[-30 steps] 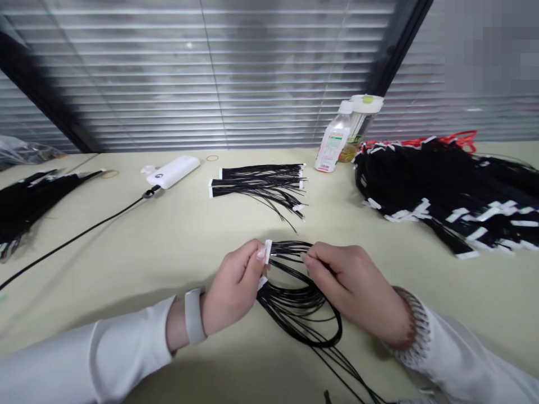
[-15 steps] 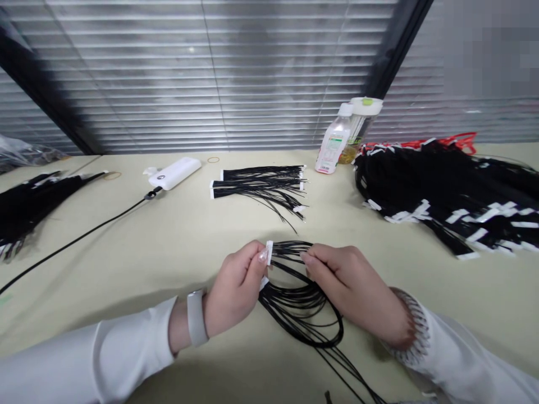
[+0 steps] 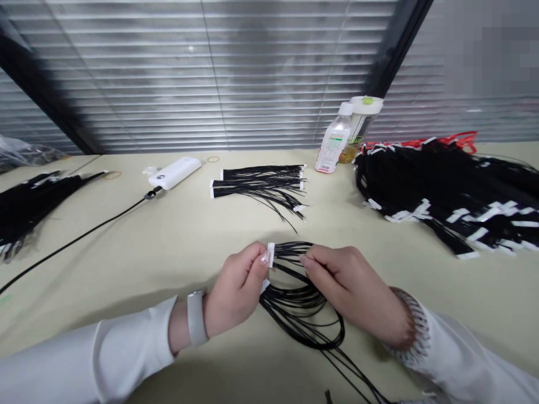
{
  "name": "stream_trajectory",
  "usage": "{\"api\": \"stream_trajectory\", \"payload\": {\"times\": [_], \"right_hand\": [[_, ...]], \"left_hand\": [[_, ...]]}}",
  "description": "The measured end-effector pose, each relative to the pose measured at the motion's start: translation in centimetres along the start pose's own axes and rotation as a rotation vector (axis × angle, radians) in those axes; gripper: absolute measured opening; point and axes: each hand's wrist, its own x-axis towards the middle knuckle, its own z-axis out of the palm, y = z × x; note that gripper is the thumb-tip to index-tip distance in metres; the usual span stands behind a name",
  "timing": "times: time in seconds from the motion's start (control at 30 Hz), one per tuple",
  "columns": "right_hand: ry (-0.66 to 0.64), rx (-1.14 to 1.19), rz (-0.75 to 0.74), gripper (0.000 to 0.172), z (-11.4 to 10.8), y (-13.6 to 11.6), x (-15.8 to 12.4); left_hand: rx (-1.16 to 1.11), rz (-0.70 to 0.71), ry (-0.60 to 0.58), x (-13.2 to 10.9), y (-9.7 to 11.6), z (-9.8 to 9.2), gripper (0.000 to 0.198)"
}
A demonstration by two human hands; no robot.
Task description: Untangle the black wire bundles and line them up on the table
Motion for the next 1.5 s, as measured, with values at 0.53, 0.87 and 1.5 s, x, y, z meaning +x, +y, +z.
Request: {"api": "stream_trajectory", "payload": {"times": [0.53, 0.87, 1.5], "right_hand": [[-0.030, 0.026, -0.053, 0.030, 0.0, -0.1, 0.0], [-0.051, 0.026, -0.112, 0.022, 0.3, -0.2, -0.1], [-0.081, -0.228, -0.138, 0.020, 0.8, 0.3, -0.4]], "left_hand": [[0.011, -0.016, 0.005, 0.0, -0.1, 0.0, 0.033], [0.133, 0.025, -0.094, -0.1, 0.3, -0.1, 0.029], [0.304, -0.018, -0.209, 0.0, 0.8, 0.0, 0.025]]}}
